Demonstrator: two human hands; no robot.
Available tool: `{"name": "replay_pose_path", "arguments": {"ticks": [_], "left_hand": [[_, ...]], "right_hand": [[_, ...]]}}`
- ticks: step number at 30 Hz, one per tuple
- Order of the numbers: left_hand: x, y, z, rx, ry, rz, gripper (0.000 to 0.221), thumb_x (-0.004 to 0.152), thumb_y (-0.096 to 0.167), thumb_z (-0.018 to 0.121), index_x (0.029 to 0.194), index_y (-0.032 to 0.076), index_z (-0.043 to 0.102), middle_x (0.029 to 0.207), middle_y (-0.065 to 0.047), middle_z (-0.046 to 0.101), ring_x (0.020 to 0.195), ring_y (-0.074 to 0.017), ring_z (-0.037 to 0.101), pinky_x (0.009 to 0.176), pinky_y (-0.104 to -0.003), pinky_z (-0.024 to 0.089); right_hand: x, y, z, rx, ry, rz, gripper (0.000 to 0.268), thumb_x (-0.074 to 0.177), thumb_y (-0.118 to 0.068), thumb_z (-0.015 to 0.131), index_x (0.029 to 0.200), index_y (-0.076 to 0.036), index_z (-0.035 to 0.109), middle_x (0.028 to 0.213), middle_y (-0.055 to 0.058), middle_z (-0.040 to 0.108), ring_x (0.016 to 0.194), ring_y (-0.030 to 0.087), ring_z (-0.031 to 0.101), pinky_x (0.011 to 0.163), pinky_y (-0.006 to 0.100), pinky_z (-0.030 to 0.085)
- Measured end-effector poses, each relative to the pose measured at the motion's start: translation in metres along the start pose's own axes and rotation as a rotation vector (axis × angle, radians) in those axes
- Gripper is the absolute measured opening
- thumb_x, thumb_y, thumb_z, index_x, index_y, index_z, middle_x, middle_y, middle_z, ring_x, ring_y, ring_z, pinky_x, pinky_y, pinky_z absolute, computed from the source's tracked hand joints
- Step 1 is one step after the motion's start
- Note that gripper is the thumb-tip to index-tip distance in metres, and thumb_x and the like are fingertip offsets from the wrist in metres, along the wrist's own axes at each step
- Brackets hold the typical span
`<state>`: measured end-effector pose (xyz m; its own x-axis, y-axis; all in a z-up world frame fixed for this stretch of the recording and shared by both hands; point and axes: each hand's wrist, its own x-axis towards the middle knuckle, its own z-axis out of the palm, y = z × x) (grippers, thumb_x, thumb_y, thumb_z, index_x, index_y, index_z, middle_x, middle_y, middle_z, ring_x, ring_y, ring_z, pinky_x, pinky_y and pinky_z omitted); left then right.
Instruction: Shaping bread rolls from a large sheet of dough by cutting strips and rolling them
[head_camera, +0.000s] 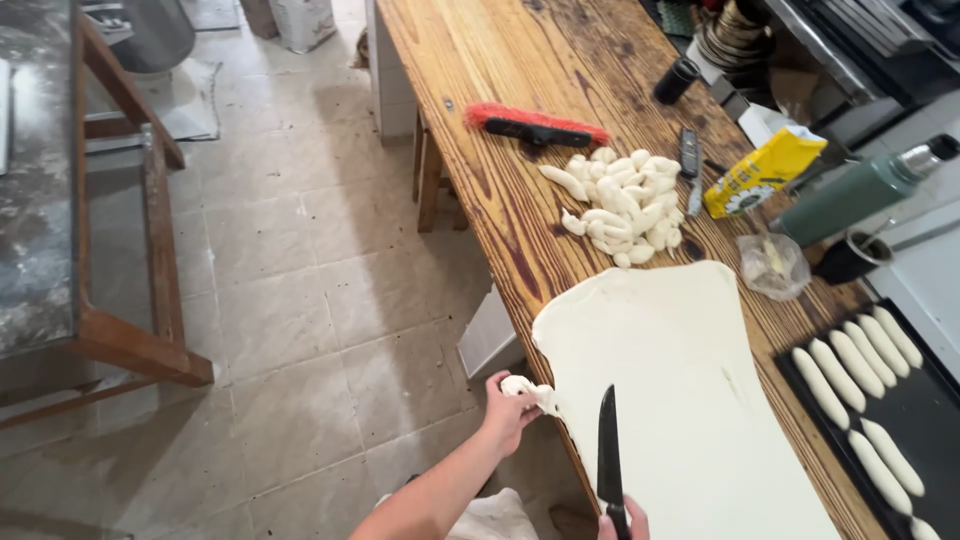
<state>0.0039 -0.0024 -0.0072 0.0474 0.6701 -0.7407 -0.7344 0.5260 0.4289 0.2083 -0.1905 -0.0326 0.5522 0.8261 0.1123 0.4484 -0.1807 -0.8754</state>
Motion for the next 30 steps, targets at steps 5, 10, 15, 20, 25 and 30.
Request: {"name": "replay_pose_path", "arguments": {"ticks": [5, 10, 15, 20, 25, 30], "left_hand": [[0.039, -0.03, -0.02, -0.019, -0.072, 0.041, 0.052, 0.082, -0.016, 0.058, 0.124, 0.015, 0.057, 0.119, -0.014, 0.063, 0.107, -0.0325, 0.065, 0.08, -0.045, 0.062], [0.042, -0.045, -0.042, -0.05, -0.082, 0.059, 0.057, 0.082, -0.015, 0.062, 0.131, 0.012, 0.053, 0.12, -0.011, 0.052, 0.104, -0.0298, 0.06, 0.089, -0.047, 0.064], [0.045, -0.045, -0.053, -0.136, -0.09, 0.024, 0.055, 0.082, -0.014, 0.067, 0.13, 0.012, 0.055, 0.118, -0.012, 0.054, 0.098, -0.0314, 0.065, 0.092, -0.049, 0.064], [0.029, -0.036, -0.053, -0.118, -0.094, 0.009, 0.053, 0.083, -0.012, 0.069, 0.129, 0.011, 0.054, 0.117, -0.011, 0.056, 0.097, -0.0299, 0.067, 0.093, -0.047, 0.064], [0.029, -0.032, -0.06, -0.107, -0.126, -0.01, 0.054, 0.085, -0.011, 0.068, 0.131, 0.012, 0.052, 0.118, -0.014, 0.058, 0.1, -0.0351, 0.071, 0.093, -0.048, 0.064], [0.024, -0.025, -0.059, -0.085, -0.121, -0.033, 0.052, 0.086, -0.01, 0.067, 0.13, 0.013, 0.053, 0.117, -0.016, 0.062, 0.093, -0.0344, 0.074, 0.088, -0.042, 0.065]], "right_hand": [[0.055, -0.156, -0.047, -0.799, -0.605, 0.209, 0.062, 0.095, -0.047, 0.045, 0.156, -0.05, 0.03, 0.105, -0.003, 0.078, 0.09, 0.03, 0.076, 0.076, 0.037, 0.058], [0.089, -0.247, -0.023, -0.946, -0.91, 0.152, 0.057, 0.106, -0.033, 0.029, 0.162, -0.037, 0.021, 0.142, 0.024, 0.06, 0.132, 0.047, 0.056, 0.111, 0.061, 0.043], [0.12, -0.277, 0.035, -1.141, -1.033, -0.118, 0.054, 0.109, -0.036, 0.026, 0.161, -0.048, 0.014, 0.123, 0.016, 0.069, 0.12, 0.04, 0.066, 0.102, 0.056, 0.049], [0.136, -0.252, 0.053, -1.22, -1.024, -0.248, 0.053, 0.11, -0.037, 0.029, 0.161, -0.047, 0.018, 0.105, 0.014, 0.072, 0.106, 0.038, 0.071, 0.093, 0.052, 0.054], [0.125, -0.247, 0.025, -1.234, -1.027, -0.215, 0.053, 0.11, -0.038, 0.03, 0.161, -0.046, 0.021, 0.097, 0.015, 0.074, 0.098, 0.036, 0.074, 0.086, 0.05, 0.056], [0.097, -0.248, -0.023, -1.277, -1.078, -0.022, 0.054, 0.108, -0.039, 0.029, 0.16, -0.049, 0.018, 0.106, 0.018, 0.074, 0.109, 0.038, 0.071, 0.093, 0.051, 0.054]]}}
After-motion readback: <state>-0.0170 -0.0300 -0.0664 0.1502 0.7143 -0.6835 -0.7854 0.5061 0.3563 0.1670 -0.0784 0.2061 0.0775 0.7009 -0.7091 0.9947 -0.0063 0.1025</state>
